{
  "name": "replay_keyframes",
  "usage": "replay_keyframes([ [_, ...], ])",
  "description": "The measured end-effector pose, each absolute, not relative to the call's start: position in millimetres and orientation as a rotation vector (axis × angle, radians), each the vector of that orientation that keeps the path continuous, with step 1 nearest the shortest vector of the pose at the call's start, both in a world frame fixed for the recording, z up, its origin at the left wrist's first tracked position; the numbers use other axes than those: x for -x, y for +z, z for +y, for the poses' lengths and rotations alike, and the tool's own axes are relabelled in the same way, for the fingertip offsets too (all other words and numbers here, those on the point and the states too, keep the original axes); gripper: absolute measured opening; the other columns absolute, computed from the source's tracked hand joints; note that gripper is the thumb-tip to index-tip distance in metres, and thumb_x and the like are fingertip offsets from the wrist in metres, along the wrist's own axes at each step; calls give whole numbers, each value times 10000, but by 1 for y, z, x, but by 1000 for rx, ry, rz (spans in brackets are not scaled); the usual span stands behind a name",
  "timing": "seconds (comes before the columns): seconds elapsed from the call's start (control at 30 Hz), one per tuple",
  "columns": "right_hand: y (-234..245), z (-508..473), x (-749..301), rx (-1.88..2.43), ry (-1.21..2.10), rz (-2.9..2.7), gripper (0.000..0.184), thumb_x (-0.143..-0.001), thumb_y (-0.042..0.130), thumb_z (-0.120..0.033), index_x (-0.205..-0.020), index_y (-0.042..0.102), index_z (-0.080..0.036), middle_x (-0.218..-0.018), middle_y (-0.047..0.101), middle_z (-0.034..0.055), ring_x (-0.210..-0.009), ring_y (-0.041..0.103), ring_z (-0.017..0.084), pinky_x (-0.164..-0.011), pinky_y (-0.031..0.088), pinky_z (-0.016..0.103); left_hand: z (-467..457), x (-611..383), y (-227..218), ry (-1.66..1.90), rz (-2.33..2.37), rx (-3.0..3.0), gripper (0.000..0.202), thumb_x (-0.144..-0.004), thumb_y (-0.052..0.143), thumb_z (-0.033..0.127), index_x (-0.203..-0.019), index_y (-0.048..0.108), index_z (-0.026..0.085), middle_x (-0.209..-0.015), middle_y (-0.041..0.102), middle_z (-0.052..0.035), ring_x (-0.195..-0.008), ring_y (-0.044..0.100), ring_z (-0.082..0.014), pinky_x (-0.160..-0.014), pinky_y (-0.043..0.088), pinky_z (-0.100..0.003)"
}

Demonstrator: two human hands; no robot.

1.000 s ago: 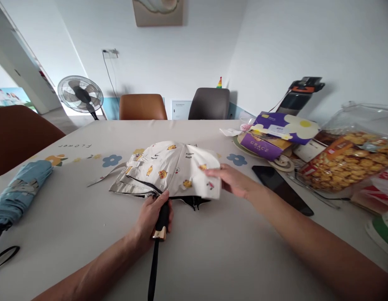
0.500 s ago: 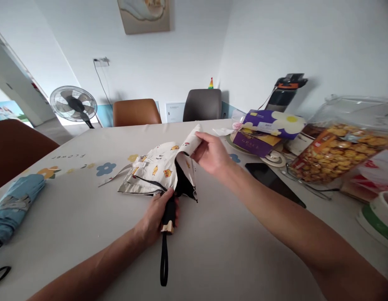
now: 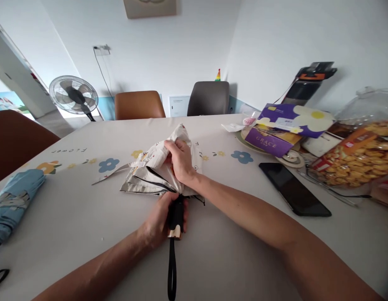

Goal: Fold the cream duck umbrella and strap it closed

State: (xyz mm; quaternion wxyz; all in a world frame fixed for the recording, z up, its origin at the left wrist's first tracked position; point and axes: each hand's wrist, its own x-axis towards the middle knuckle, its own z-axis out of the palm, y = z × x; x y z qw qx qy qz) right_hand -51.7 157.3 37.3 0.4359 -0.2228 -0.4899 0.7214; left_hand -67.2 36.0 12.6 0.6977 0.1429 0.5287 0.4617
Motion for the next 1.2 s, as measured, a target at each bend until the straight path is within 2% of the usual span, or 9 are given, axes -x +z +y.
replay_keyframes([
  [0.13, 43, 153, 50, 541, 1708, -1306, 273, -784, 524, -268, -552, 396, -204, -491, 435, -53, -449, 453, 88, -421, 425, 213, 36, 63, 12, 1076, 1281, -422, 433, -708, 544, 596, -701, 483, 167, -468, 511, 3, -314, 471, -117, -288, 304, -186],
  [0.23, 45, 150, 46, 544, 1744, -1398, 274, -781, 527, -254, -538, 414, -197, -465, 468, -54, -426, 474, 90, -399, 434, 209, 38, 59, 11, 1074, 1403, -468, 463, -686, 574, 619, -653, 453, 174, -436, 502, 8, -293, 459, -122, -273, 305, -195],
  [0.4, 47, 166, 23, 523, 1827, -1525, 247, -791, 546, -371, -631, 529, -183, -575, 595, 17, -501, 574, 148, -452, 507, 279, 36, 56, 13, 1029, 1450, -518, 395, -797, 482, 533, -645, 464, 168, -428, 506, 4, -292, 453, -123, -269, 320, -203],
  [0.5, 50, 186, -5, 579, 1707, -1499, 288, -773, 566, -441, -680, 559, -169, -697, 621, 52, -540, 602, 158, -475, 519, 303, 34, 59, 12, 999, 1408, -538, 369, -830, 459, 491, -652, 456, 168, -429, 502, 2, -288, 448, -118, -261, 303, -188],
  [0.7, 33, 212, -62, 952, 1349, -1235, 153, -715, 613, -314, -725, 523, -191, -802, 612, 27, -775, 624, 148, -656, 527, 263, 33, 86, 26, 1115, 878, -331, 334, -913, 359, 361, -652, 418, 162, -463, 369, 48, -295, 337, -41, -268, 313, -134],
  [0.87, 6, 201, -71, 956, 1849, -1022, 293, -802, 478, -489, -762, 540, -205, -808, 650, 59, -843, 631, 208, -736, 519, 353, 28, 95, 49, 1321, 588, -208, 283, -941, 279, 261, -776, 463, 123, -585, 394, 35, -346, 343, -35, -230, 302, -120],
  [0.97, 5, 186, -64, 766, 2101, -1000, 330, -834, 387, -488, -829, 576, -218, -834, 682, 70, -886, 636, 243, -764, 512, 402, 25, 87, 50, 1283, 618, -175, 288, -936, 293, 255, -742, 461, 126, -576, 387, 36, -336, 338, -34, -225, 296, -125],
  [1.1, 13, 177, -69, 672, 2105, -1194, 307, -800, 435, -482, -855, 606, -233, -832, 689, 58, -900, 633, 254, -762, 513, 399, 16, 76, 47, 1204, 725, -247, 336, -917, 345, 334, -645, 436, 158, -494, 370, 38, -295, 334, -48, -239, 307, -153],
  [1.2, 20, 182, -89, 834, 1854, -1349, 301, -782, 462, -503, -807, 607, -240, -764, 670, 48, -852, 632, 250, -705, 518, 381, 9, 69, 46, 1169, 763, -323, 363, -885, 395, 429, -638, 446, 168, -448, 362, 41, -271, 328, -58, -256, 321, -171],
])
